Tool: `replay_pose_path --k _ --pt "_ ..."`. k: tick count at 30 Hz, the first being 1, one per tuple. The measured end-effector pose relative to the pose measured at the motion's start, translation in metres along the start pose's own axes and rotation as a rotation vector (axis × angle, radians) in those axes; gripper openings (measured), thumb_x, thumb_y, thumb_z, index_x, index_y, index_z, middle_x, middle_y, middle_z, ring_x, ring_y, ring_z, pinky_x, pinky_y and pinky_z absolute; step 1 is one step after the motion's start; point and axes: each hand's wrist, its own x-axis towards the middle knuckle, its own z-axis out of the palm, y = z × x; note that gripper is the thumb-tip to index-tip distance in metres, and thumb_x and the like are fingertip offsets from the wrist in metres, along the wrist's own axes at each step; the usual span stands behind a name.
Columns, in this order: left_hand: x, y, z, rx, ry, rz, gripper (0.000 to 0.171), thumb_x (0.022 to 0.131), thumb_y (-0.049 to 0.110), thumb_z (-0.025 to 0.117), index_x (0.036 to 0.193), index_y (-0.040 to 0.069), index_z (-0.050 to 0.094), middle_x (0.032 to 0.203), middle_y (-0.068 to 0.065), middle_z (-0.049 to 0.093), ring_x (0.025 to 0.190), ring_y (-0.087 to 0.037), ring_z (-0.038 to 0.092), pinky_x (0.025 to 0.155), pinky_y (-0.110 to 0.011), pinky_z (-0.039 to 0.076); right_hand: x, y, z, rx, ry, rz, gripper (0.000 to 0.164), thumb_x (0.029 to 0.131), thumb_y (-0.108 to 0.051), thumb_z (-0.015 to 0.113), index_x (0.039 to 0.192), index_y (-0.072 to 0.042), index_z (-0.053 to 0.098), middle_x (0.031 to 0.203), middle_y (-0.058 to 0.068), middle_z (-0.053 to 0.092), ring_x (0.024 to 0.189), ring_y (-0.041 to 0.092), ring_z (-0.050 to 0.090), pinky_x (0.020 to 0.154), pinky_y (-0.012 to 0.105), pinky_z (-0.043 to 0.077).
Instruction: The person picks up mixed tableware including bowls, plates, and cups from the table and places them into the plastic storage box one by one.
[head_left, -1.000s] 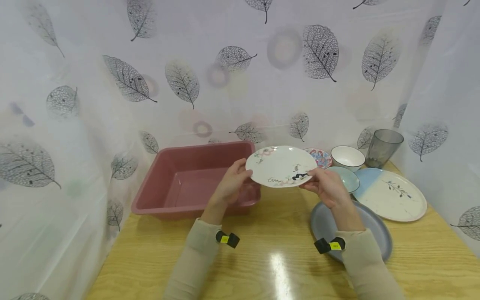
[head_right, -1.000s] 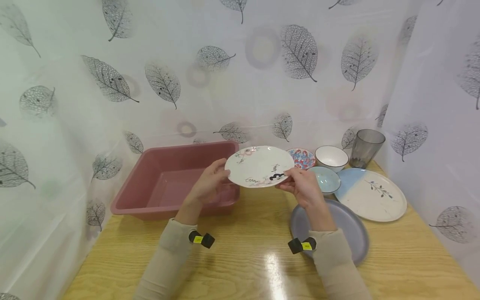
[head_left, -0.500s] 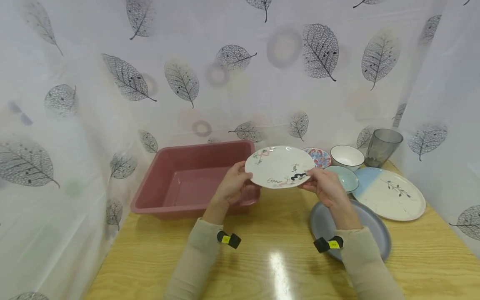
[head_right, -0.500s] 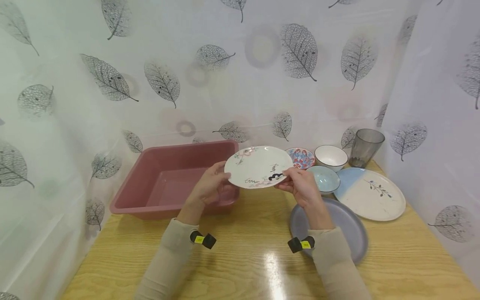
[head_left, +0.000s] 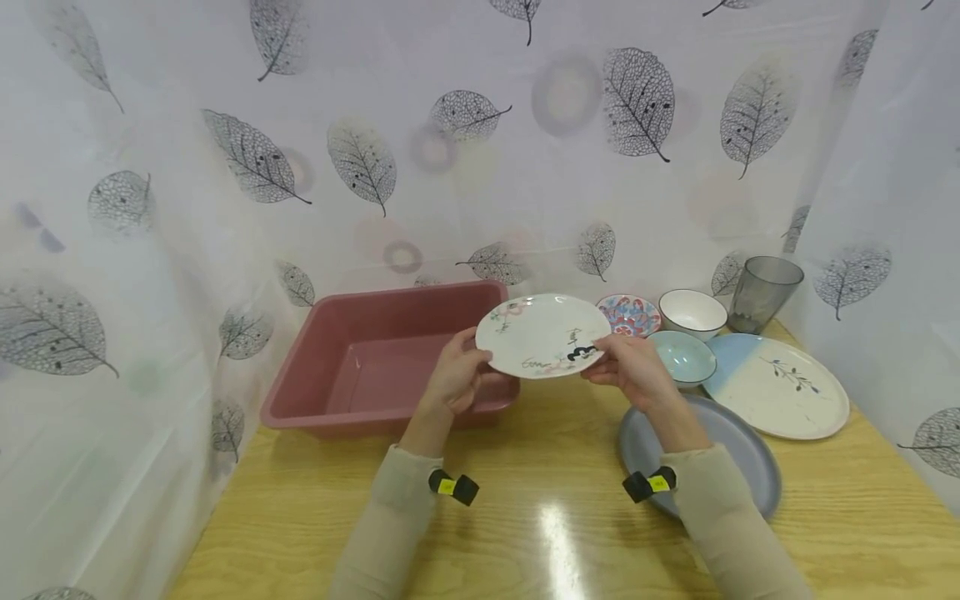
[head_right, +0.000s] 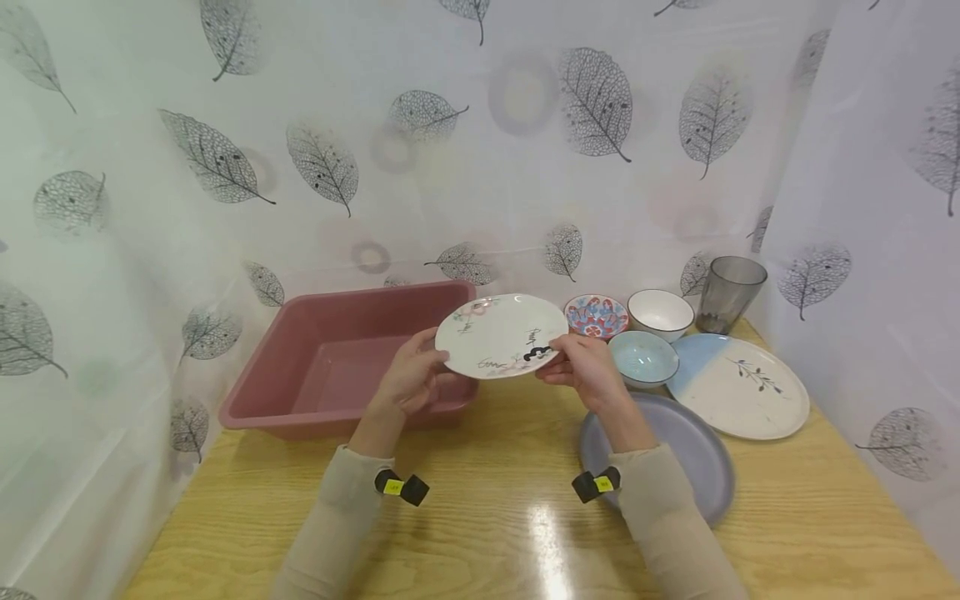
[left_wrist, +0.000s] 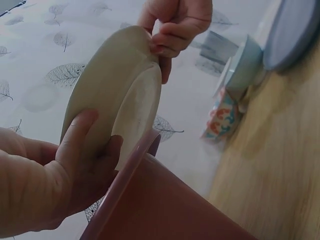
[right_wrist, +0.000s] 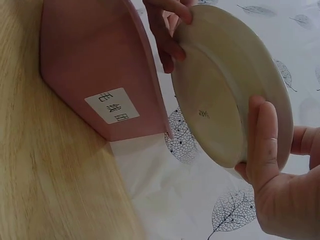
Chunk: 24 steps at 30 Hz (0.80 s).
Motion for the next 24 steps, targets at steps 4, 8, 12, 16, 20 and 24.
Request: replay_pose_path --k 4,8,12,16,20,24 --pt "-0.003 0.001 -0.006 -0.011 0.017 0.020 0.066 0.090 -0.017 0.042 0.152 -0.004 0.024 0.135 -0.032 0.047 0.078 -0.019 0.067 0.064 -0.032 0.061 0.005 0.004 0.005 -0.044 -0.017 0.007 0.020 0.099 -0.011 0.047 0.108 0.005 0.057 0.073 0.001 0.070 0.066 0.012 0.071 0.063 0.025 0.059" --pt "-0.005 0.003 -0.013 -0.031 0.036 0.024 0.068 0.090 -0.017 0.041 0.153 -0.001 0.023 0.132 -0.030 0.049 0.075 -0.018 0.067 0.059 -0.030 0.060 0.010 0.005 0.011 -0.071 -0.045 0.017 0.027 0.102 -0.017 0.046 0.111 0.006 0.054 0.074 0.002 0.069 0.066 0.013 0.071 0.064 0.027 0.060" --pt "-0.007 0.005 -0.020 -0.037 0.057 0.031 0.070 0.089 -0.018 0.042 0.154 0.002 0.024 0.129 -0.028 0.049 0.073 -0.018 0.066 0.056 -0.028 0.059 0.015 0.002 0.018 -0.051 -0.072 0.061 0.045 0.106 -0.034 0.039 0.124 0.006 0.049 0.076 0.003 0.069 0.067 0.015 0.071 0.065 0.030 0.060" --pt "-0.010 0.008 -0.023 -0.037 0.073 0.046 0.071 0.089 -0.018 0.042 0.154 0.002 0.023 0.131 -0.028 0.049 0.076 -0.018 0.066 0.056 -0.028 0.059 0.019 0.001 0.024 -0.009 -0.090 0.086 0.055 0.107 -0.042 0.030 0.136 0.004 0.042 0.077 0.003 0.070 0.067 0.016 0.071 0.063 0.030 0.060" --pt "-0.011 0.010 -0.025 -0.050 0.087 0.064 0.072 0.089 -0.019 0.042 0.154 0.002 0.021 0.130 -0.029 0.047 0.074 -0.018 0.066 0.055 -0.028 0.059 0.023 0.002 0.028 0.008 -0.098 0.084 0.057 0.107 -0.039 0.026 0.142 0.005 0.035 0.077 0.002 0.070 0.067 0.016 0.071 0.062 0.029 0.060" --pt "-0.012 0.011 -0.028 -0.048 0.095 0.066 0.070 0.089 -0.019 0.042 0.154 0.002 0.023 0.128 -0.027 0.049 0.074 -0.018 0.066 0.055 -0.028 0.059 0.026 0.003 0.029 0.023 -0.084 0.097 0.054 0.107 -0.035 0.026 0.142 0.006 0.033 0.074 0.002 0.070 0.065 0.016 0.071 0.060 0.029 0.059"
